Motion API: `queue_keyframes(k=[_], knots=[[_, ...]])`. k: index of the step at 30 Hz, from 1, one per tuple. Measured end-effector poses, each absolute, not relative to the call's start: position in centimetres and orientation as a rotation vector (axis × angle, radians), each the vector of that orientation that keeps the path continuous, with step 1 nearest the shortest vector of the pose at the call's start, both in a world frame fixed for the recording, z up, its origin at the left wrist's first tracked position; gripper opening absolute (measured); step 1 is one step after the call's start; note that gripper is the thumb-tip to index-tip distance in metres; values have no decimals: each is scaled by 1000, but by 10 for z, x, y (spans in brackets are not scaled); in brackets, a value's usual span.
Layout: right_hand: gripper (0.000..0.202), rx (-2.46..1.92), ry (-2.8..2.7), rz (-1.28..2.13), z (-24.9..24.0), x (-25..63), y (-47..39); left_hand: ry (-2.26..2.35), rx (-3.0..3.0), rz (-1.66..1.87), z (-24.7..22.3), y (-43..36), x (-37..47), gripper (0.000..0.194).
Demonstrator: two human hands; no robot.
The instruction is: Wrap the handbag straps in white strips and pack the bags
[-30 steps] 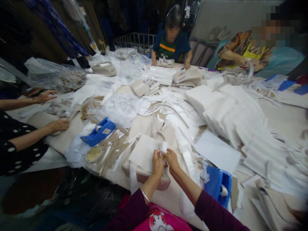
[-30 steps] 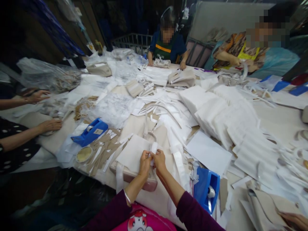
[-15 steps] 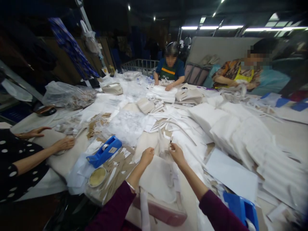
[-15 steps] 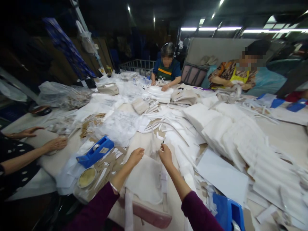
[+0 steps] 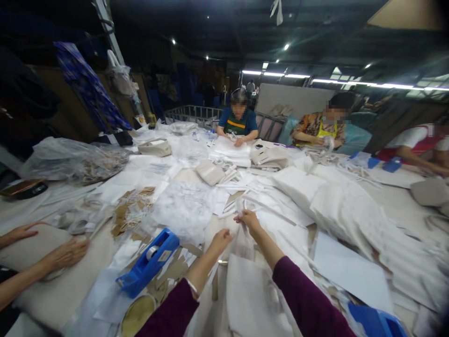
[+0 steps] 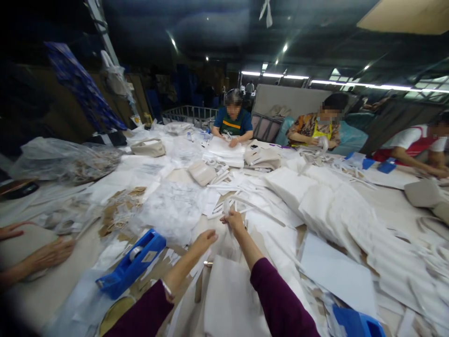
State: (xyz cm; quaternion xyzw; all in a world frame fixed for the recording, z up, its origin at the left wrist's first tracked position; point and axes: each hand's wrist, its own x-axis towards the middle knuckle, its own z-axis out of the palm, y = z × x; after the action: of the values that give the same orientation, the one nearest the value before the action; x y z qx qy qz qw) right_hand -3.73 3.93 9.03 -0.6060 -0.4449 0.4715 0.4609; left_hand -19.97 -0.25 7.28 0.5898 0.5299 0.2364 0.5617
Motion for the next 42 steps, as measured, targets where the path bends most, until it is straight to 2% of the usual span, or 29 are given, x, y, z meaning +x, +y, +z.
queue_keyframes(k=[3, 5, 8, 11, 15, 17, 20, 22, 25, 26, 29, 32, 34, 38, 40, 42], knots=[[25, -1423, -1060, 1169, 107, -39, 3, 877, 1030, 654, 119, 45, -187, 38], [31, -1341, -1030, 1216, 118, -39, -24, 734, 777, 631, 154, 66, -172, 28], [38, -1197, -1041, 1345, 142, -32, -54, 687, 703, 645, 200, 72, -150, 10], [43, -986, -974, 1489, 184, -13, -61, 594, 841, 716, 229, 52, -134, 19], [56, -751, -712, 1601, 260, 23, -40, 404, 1107, 763, 240, 7, -124, 32], [46, -760, -623, 1516, 297, 34, -29, 386, 1207, 799, 236, -12, -125, 30], [14, -817, -630, 1284, 339, 32, -26, 499, 1488, 866, 231, -28, -135, 15], [15, -830, -776, 1137, 354, 19, -35, 728, 1724, 1012, 233, -33, -146, 12], [25, -853, -1087, 904, 357, -2, -61, 1032, 1757, 1192, 250, -42, -165, 17], [23, -876, -1182, 823, 354, -7, -70, 1003, 1662, 1118, 258, -47, -171, 22], [16, -978, -1449, 548, 340, -11, -91, 615, 1206, 614, 284, -67, -188, 56], [22, -1086, -1728, 281, 327, -7, -101, 287, 867, 313, 305, -92, -202, 77], [29, -1137, -1858, 186, 320, -5, -105, 204, 832, 267, 311, -106, -207, 67], [34, -1196, -1888, 117, 308, -9, -117, 276, 884, 313, 303, -123, -207, 29], [38, -1274, -1696, 143, 296, -13, -129, 329, 870, 395, 291, -122, -204, 22], [39, -1369, -1381, 321, 278, -21, -148, 367, 854, 498, 278, -118, -201, 22]])
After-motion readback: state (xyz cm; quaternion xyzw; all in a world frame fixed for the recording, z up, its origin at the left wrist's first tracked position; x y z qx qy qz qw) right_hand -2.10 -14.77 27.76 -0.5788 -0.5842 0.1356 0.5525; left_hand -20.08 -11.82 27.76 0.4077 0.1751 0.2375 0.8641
